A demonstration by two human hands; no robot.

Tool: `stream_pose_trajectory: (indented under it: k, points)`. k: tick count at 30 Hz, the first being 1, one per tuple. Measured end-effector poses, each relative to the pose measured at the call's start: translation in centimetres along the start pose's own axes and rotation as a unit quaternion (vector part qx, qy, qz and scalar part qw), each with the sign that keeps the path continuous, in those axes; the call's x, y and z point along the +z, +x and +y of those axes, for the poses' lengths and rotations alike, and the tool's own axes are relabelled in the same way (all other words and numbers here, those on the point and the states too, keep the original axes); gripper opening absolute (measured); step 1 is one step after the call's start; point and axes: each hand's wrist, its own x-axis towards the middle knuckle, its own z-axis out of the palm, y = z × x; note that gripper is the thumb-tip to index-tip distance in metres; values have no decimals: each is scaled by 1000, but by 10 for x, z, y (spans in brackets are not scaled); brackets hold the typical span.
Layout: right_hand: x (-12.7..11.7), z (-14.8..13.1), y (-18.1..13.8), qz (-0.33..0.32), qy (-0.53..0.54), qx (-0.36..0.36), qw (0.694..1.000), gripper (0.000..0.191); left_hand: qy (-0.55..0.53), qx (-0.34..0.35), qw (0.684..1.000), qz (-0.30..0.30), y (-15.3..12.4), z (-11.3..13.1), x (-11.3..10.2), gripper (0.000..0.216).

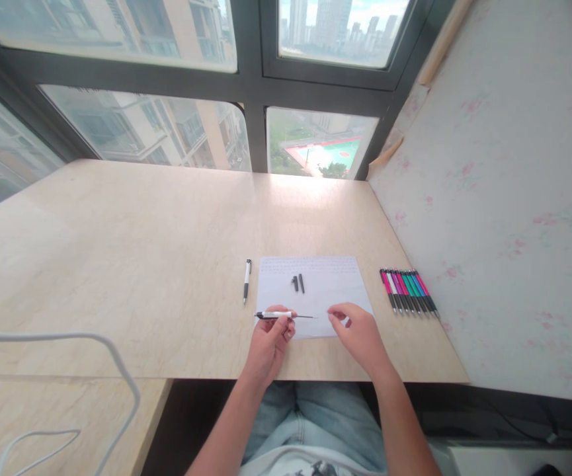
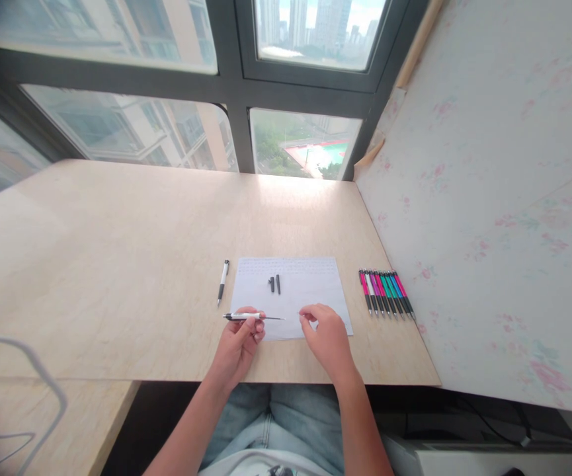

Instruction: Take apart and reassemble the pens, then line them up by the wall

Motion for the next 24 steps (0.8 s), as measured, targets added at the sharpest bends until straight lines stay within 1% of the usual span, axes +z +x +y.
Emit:
stream_pose_trajectory:
  k: [4,6,10,14,17,20,21,22,24]
  points:
    - [22,-1,20,11,33,43,998,20,-3,-2,1000,2,1,-1,-1,16]
    - [32,-3,33,30,44,61,997,21,-7,-5,1000,3,2,-2,-2,16]
    - [43,-8,59,59,-7,71,996,22,-14,-12,1000,3,2,-3,-2,14]
    - [49,-10,74,54,-56,66,995,22,-18,-29,999,7,2,-2,-1,13]
    - [48,-9,77,51,-43,62,996,23,-17,-36,999,6,1,-2,0,14]
    - [40,-7,69,71,26,75,994,26,-9,-38,999,8,1,-1,0,15]
    - [34,-8,65,67,55,84,993,28,-5,-37,999,10,1,-1,0,16]
    - [28,-10,59,50,82,93,991,30,-1,-37,999,12,1,-1,0,16]
    - [15,-17,47,-16,117,90,989,35,11,-35,999,15,1,-1,1,17]
